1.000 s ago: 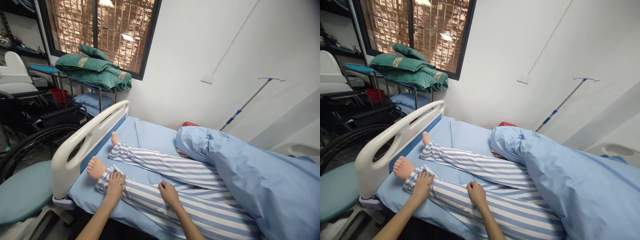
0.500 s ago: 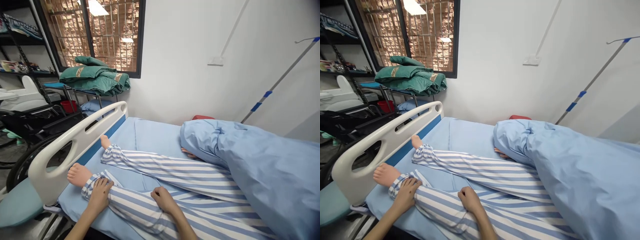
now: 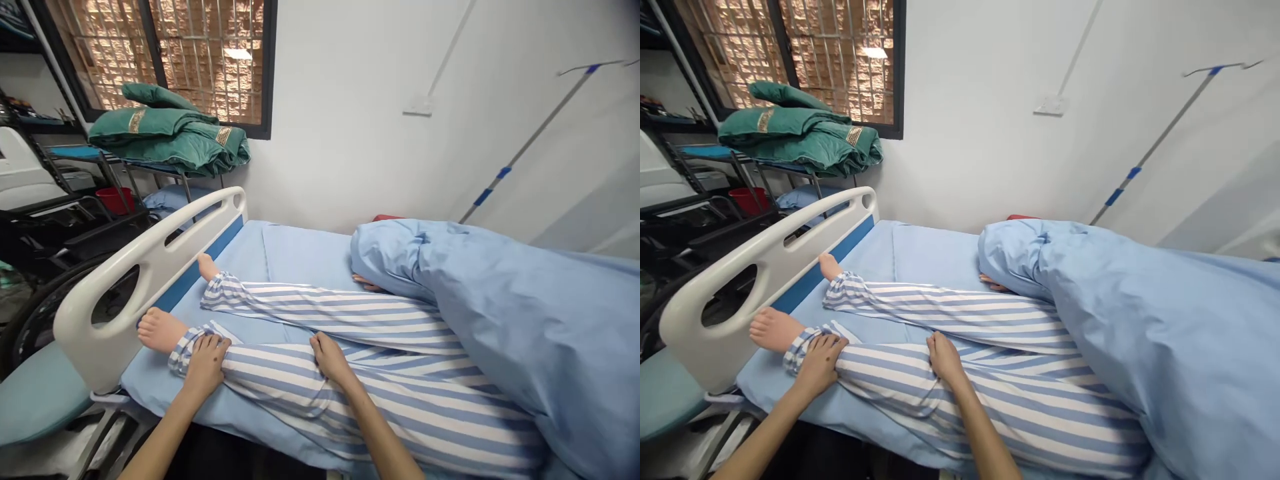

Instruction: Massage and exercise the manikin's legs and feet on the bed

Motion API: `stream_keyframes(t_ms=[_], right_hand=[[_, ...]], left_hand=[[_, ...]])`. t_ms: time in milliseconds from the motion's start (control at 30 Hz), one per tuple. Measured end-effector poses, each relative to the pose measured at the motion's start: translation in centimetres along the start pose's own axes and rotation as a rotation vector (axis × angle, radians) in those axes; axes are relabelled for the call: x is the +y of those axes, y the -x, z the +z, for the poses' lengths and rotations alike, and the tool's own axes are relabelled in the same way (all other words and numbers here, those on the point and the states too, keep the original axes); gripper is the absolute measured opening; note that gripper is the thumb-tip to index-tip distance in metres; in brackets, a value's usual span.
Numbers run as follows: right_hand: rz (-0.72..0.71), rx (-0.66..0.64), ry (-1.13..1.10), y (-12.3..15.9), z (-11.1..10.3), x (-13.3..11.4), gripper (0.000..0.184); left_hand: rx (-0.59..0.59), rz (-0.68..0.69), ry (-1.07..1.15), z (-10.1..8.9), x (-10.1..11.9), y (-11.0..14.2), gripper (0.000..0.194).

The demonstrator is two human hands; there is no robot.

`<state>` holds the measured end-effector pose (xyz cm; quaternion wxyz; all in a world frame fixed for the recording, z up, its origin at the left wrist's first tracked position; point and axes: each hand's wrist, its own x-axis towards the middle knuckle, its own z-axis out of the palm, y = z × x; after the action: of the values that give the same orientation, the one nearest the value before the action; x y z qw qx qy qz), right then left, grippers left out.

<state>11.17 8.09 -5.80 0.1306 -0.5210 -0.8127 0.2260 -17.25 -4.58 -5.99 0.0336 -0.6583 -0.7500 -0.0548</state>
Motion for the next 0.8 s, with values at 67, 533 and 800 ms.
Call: stream_keyframes(t_ms=[67,533,800], right_hand=[[0.004,0.058,0.017,0.1,0.0,-0.2,0.025],[-0.079,0.012,0.193,0.7,0.8,-1.3,0.025],[-0.070,0.015,0.215,0.6,0.9,-1.7,0.026]], left_hand=[[-0.013,0.027,0.013,-0.2,-0.4,0.0,0.056],[-0.036,0.038,0.124,0.7,-1.1,0.2,0.057],[-0.025,0.019,0.189,0.7,-1.1,0.4,0.055]])
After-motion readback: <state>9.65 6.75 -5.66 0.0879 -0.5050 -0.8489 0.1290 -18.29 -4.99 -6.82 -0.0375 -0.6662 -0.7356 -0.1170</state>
